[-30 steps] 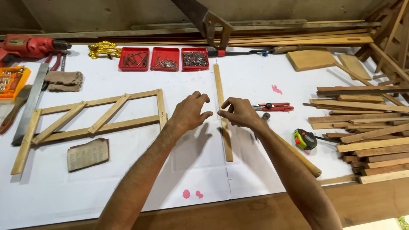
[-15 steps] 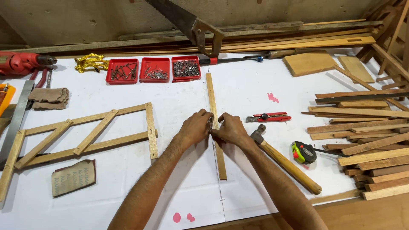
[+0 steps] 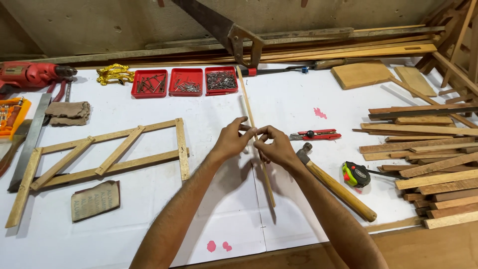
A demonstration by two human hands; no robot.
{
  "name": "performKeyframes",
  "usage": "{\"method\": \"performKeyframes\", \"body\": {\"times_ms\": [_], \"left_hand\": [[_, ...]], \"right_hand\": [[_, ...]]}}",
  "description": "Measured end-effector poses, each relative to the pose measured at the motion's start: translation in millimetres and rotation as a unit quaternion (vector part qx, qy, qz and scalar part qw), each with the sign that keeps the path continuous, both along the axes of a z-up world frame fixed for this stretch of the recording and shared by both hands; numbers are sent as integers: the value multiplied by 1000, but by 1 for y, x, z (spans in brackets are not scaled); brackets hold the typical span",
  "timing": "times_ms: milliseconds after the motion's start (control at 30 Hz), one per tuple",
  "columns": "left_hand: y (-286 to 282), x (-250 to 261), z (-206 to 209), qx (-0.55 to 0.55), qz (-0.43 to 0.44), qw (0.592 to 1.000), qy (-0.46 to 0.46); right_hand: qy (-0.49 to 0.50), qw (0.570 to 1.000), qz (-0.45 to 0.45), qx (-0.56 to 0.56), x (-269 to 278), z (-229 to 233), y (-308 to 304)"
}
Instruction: Assembling and sanding a small wooden frame structure.
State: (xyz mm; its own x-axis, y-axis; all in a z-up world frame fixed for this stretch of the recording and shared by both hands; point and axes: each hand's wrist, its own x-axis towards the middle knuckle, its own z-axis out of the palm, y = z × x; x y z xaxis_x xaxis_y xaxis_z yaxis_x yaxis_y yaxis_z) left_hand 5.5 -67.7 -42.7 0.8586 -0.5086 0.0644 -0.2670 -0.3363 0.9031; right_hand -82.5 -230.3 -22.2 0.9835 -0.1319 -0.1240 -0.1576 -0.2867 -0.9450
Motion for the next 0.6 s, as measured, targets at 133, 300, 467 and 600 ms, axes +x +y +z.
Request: {"method": "performKeyframes", "body": {"times_ms": [133, 300, 467, 600], "left_hand": [[10, -5, 37, -128, 27, 982, 139], [40, 1, 63, -252, 41, 960, 113], [99, 17, 79, -264, 108, 957, 60], [153, 29, 83, -271, 162, 949, 21]], "right_hand": [[-80, 993, 78, 34, 3, -1, -3], [-37, 982, 135, 130, -4, 43, 27], [-58, 977, 192, 70, 6, 34, 44], [-53, 971, 232, 15, 13, 32, 63]]}}
